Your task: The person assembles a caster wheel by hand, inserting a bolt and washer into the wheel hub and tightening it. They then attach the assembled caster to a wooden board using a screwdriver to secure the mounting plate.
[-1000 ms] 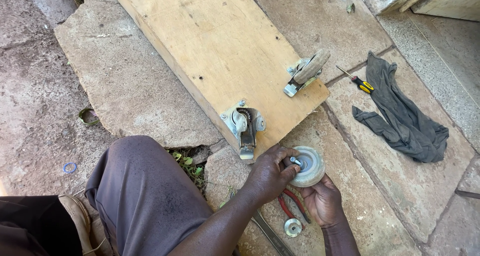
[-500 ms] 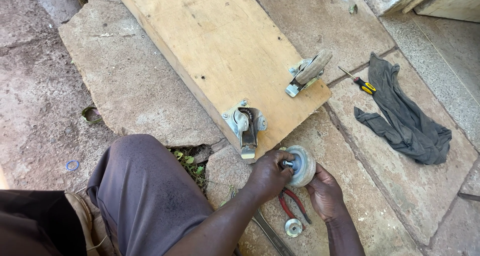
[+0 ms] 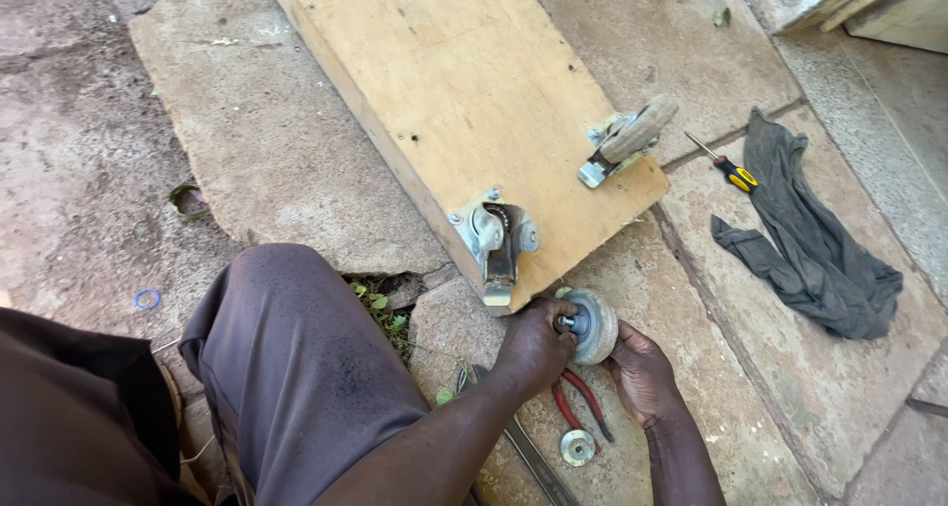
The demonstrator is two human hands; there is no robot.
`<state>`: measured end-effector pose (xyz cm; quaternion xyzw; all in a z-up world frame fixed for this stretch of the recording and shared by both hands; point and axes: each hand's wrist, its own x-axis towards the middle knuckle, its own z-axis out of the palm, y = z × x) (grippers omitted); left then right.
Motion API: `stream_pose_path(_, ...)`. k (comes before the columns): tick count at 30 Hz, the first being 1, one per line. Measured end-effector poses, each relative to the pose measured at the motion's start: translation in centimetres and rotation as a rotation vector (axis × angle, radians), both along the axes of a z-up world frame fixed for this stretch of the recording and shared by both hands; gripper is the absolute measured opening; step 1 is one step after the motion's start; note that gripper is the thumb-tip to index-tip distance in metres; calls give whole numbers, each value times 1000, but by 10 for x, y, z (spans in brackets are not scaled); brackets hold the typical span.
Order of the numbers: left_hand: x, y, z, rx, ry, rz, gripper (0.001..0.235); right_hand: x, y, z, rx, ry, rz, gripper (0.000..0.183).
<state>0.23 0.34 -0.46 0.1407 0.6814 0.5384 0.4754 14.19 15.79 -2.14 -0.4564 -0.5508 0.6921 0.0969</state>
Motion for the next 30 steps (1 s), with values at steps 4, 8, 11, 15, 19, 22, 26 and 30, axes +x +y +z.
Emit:
stream_pose_path(4,-4,-2,-2,-92,-27,-27,39,-11,-11,-5,-41,7,-58,42)
stream_pose_path(8,3,2,-22,-69,187,-14,41,-16,-17,-8,-8,-14,-90,33)
stream_pose_path(11,6,0,-29,-2,309,21,43,-21,-24,-4,-10,-1,-110,34)
stream_pose_path(15,6,0,-10,78,143,-6,34,-22,-29,35,9,-114,-165,34)
stream_pose_path(19,25,22,-6,169,238,-109,42,29,13,18,178,-82,-109,34)
stream_pose_path(22,33,33,13,150,134,-206,42,48,15,34,221,-142,-100,33)
stream_pose_path(26,35,34,25,-8,53,-313,43,63,5,25,98,-154,-223,35)
stream_pose_path(30,29,32,24,-78,91,-323,37,74,7,-2,10,-54,-259,36)
